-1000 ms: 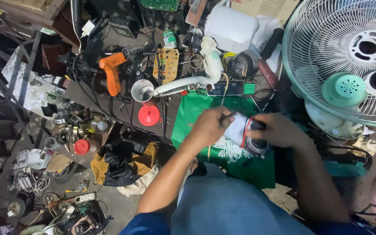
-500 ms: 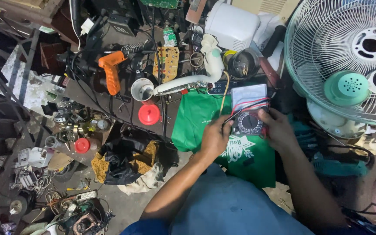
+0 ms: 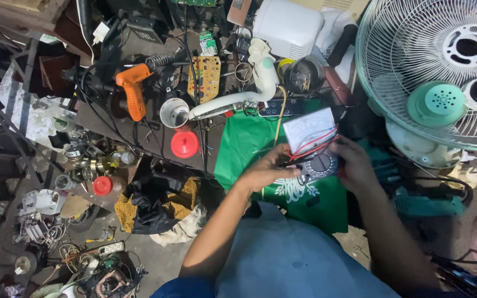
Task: Repairing a power drill and a circuit board using a multimeter and hand tools
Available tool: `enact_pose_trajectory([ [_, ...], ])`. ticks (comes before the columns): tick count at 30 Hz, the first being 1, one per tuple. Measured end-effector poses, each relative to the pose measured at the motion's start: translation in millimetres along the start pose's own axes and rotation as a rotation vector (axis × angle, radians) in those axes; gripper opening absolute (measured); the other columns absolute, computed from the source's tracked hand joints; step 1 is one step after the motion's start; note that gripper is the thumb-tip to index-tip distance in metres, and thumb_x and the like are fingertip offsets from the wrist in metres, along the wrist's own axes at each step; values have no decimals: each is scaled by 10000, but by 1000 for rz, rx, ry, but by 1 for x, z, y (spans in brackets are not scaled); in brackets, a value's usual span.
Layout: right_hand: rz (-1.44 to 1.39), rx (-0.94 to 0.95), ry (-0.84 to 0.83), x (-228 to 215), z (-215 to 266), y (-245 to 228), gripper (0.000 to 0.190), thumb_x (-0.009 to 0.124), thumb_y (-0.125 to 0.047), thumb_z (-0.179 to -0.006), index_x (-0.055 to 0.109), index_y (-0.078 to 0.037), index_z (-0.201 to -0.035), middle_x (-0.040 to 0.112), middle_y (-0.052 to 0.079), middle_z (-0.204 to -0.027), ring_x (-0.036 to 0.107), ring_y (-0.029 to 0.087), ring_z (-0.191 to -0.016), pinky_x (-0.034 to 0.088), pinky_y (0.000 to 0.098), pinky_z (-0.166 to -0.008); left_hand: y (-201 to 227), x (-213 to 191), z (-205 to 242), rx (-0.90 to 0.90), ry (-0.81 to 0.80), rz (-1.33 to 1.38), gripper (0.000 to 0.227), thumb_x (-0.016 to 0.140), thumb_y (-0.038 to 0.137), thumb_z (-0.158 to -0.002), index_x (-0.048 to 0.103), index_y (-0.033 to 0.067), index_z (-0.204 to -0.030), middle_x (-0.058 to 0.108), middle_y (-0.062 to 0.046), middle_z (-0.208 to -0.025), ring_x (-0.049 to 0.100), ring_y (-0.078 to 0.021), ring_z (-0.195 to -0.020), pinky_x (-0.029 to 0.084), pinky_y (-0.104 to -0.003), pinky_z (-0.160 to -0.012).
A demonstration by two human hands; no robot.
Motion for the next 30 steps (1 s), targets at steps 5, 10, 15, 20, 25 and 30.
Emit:
enact_pose_trajectory([
  [5,357,-17,-38,-2,-1,10,176,685,-181,-922,694,-19,-990,622,120,-836,671,286,-800,520,368,-688,31,7,6,-30,161,-39,422,878,316,-816,640,49,-1040,615,-60,-866,647,-131,-799,610,-265,-665],
  [10,1112,89,-69,15,12,-7,436,630,-505,-923,732,-81,-911,696,169,-727,705,387,-908,488,457,-746,-18,-16,-9,-84,280,-111,484,860,379,-848,669,15,-1103,695,-114,-883,696,-165,-780,627,-315,-630],
  [15,1175,-912,-146,45,25,-67,705,898,-440,-734,611,-13,-1216,595,191,-1076,589,439,-1068,444,474,-977,-32,-27,-20,-143,314,-173,454,842,368,-846,696,-14,-1042,705,-160,-862,694,-205,-759,631,-353,-624],
  [20,981,-586,-354,81,26,-57,1139,949,-299,-656,338,33,-1558,326,402,-1507,265,608,-1423,223,654,-1170,-11,-26,-27,-138,336,-273,413,842,346,-815,695,5,-995,704,-146,-797,695,-198,-705,617,-328,-567],
  [25,810,-409,-215,70,18,-50,1323,994,-87,-556,192,71,-1596,261,379,-1521,265,493,-1479,151,602,-1205,25,-2,-23,-135,208,-365,365,799,337,-843,732,9,-985,692,-170,-803,688,-244,-749,611,-368,-595],
  [30,719,-371,-151,37,1,-48,1133,824,31,-580,210,62,-1531,496,259,-1414,573,347,-1238,465,455,-1054,29,11,-27,-128,169,-314,558,718,471,-922,701,-34,-1160,722,-231,-979,699,-270,-944,626,-385,-821],
])
Point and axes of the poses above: each hand's wrist, its own z-axis away from the middle knuckle, its own x-axis out of the palm, y = z × x, the point moved 8 cm from there along -z, towards the middle knuckle
